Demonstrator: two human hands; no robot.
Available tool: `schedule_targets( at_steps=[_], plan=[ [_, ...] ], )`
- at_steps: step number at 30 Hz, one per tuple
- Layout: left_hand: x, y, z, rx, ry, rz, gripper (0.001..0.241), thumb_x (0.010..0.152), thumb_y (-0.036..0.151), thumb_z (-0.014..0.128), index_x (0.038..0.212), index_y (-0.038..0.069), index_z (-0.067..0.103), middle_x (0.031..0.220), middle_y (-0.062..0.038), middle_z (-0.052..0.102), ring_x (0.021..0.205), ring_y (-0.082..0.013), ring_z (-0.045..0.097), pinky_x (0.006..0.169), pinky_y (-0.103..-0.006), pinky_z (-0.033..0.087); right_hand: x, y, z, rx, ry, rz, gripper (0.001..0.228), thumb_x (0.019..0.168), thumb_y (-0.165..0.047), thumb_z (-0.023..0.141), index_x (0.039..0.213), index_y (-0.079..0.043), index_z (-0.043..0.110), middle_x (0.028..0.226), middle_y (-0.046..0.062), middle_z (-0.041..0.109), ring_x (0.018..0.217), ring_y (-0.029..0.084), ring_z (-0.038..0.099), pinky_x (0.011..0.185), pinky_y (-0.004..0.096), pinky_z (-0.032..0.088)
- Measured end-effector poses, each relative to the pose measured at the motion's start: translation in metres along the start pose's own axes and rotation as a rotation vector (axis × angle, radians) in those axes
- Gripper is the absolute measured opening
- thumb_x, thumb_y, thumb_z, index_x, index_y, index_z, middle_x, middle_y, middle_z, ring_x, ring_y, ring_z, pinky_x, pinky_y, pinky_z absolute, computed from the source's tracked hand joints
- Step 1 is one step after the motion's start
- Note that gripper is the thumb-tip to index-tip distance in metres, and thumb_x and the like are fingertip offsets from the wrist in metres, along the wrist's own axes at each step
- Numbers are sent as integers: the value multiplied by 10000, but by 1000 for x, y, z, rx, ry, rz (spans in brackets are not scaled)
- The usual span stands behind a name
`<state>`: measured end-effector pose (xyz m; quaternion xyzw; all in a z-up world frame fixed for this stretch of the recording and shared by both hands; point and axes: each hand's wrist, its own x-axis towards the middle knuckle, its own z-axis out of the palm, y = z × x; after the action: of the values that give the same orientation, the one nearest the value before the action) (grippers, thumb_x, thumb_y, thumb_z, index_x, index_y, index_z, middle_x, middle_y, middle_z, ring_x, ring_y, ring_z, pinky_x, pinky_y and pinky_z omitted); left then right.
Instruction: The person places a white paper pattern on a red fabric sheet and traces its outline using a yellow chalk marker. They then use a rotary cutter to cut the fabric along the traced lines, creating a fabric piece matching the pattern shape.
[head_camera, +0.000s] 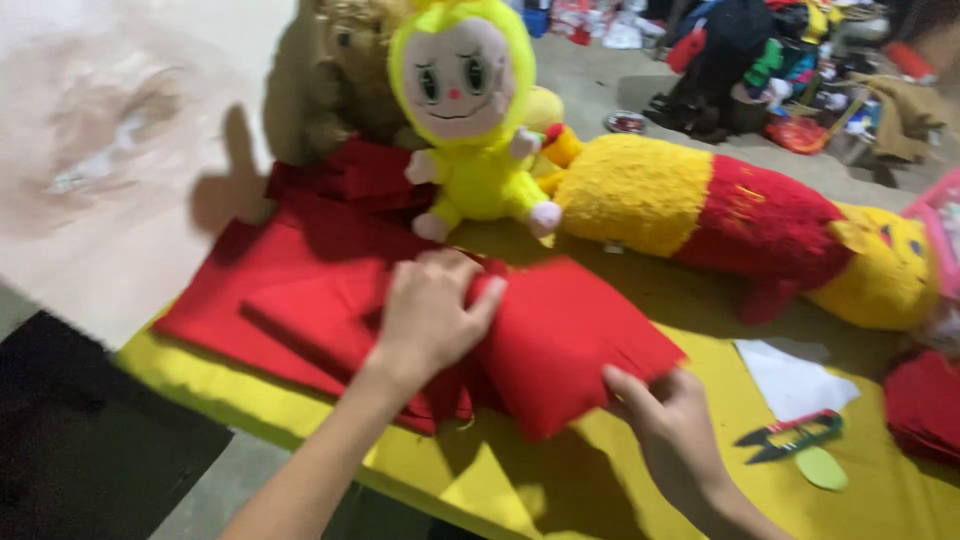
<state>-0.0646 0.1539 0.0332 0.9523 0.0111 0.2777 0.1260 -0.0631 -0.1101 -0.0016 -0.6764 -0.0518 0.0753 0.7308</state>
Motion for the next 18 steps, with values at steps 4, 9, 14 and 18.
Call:
schedule_targets(
  at_steps=[4, 9, 14, 18],
  plan=[
    [3, 32, 47, -266, -317, -50, 609, 942, 543, 509, 1357, 112, 621, 1430, -132, 602, 1365, -308, 503, 1108, -477, 356, -25, 2, -66, -430, 62, -75, 337, 864, -226, 803, 637, -18, 665, 651, -6, 600, 656, 124, 530, 610, 296, 438],
    [11, 54, 80, -315, -390, 58, 631, 962, 603, 450, 1393, 169, 604, 1538, -108, 494, 1515, -349, 287, 1221, -548, 142, -19, 61, -139, 461, -67, -12, 336, 909, -162, 647, 736, 118, 717, 738, 215, 714, 748, 303, 669, 799, 413, 504],
    [19, 68, 106, -317, -259, 229, 423, 998, 499, 494, 1172, 202, 741, 1372, -91, 626, 1400, -285, 451, 1105, -505, 259, 11, -12, -125, 519, 82, 271, 622, 986, -516, 517, 1208, 41, 682, 820, 105, 688, 671, 227, 622, 597, 295, 446],
    [30, 78, 119, -315, -345, 323, 466, 1049, 514, 449, 1442, 285, 551, 1417, -92, 562, 1433, -277, 441, 1151, -490, 320, 34, -35, -111, 227, 146, 374, 420, 959, -235, 645, 1308, -7, 597, 1070, 233, 714, 853, 373, 726, 800, 571, 589]
  ],
)
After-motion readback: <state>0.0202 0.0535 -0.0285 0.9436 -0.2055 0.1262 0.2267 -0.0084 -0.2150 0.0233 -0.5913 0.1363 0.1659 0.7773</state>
